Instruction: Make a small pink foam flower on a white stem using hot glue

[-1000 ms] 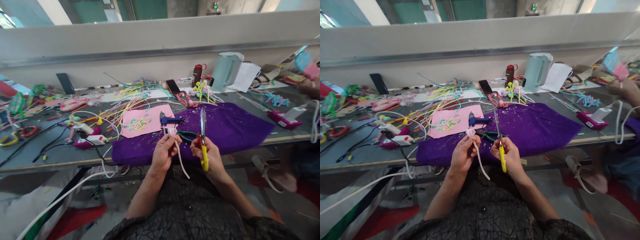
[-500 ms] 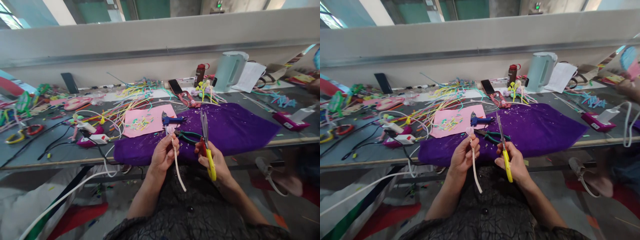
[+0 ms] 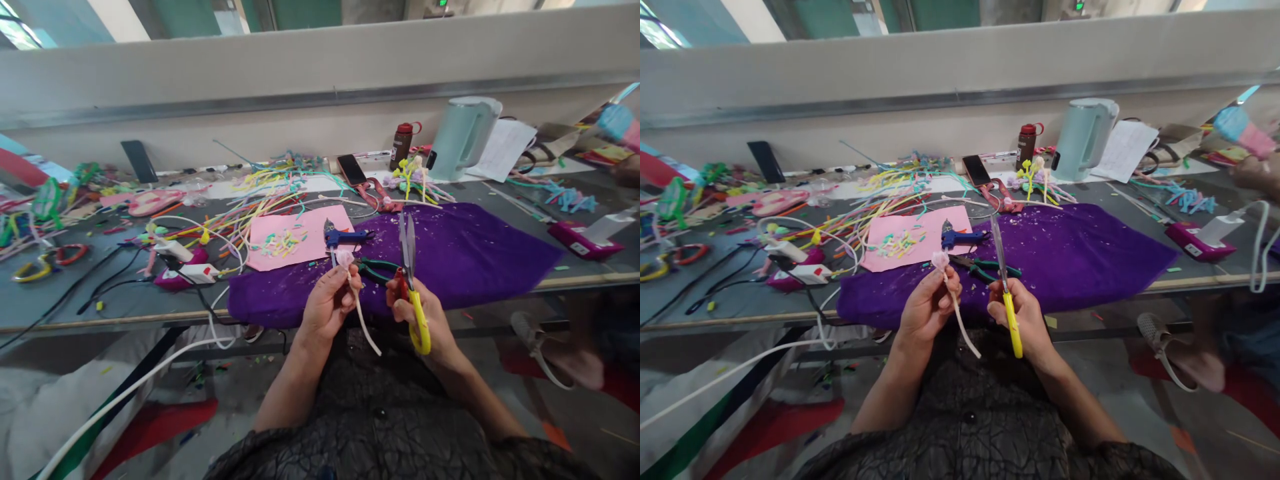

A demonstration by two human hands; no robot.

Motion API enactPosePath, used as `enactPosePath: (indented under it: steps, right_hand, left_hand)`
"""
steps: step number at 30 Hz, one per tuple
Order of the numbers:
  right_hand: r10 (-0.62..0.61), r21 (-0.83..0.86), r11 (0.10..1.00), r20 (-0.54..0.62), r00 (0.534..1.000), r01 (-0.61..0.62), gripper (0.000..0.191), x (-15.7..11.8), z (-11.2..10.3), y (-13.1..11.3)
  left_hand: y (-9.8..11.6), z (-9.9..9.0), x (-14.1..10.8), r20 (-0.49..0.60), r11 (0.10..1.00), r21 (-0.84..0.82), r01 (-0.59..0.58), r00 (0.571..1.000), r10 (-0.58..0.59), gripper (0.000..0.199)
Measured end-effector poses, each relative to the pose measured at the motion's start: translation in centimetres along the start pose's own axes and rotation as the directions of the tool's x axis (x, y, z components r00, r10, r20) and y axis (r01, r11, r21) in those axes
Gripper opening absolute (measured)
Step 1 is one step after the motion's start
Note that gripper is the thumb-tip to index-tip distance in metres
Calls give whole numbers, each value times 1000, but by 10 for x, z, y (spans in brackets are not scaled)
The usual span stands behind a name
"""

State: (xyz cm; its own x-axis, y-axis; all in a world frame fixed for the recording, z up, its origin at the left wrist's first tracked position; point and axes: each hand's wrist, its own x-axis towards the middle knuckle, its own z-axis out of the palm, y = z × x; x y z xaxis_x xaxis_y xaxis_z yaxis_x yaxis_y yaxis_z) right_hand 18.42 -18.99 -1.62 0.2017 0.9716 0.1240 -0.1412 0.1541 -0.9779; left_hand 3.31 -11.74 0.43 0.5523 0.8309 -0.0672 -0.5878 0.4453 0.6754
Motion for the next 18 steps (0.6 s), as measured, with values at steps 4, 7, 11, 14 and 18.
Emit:
enactPosePath:
  steps: [4,7,11,14,18]
  right_hand:
    - [40,5,999,11,999,-41,25,-3,-1,4]
    - [50,6,999,-6,999,-50,23,-3,1,8]
    - [-7,79,997,-17,1000,8,26,4,18,9]
    - [-88,125,988,-25,996,90,27,13,32,7]
    - [-147,113,981,-70,987,154,24,23,39,6]
  left_hand:
    - [-1,1,-3,-60,986,144,-86,994,96,18]
    - [-2,4,-3,-73,968,215,-132,986,151,18]
    - [-5,9,-1,-79,950,277,-145,982,173,17]
    - [-9,9,2,-124,942,310,-131,977,176,18]
    - [-15,4,4,-161,950,299,-88,977,141,18]
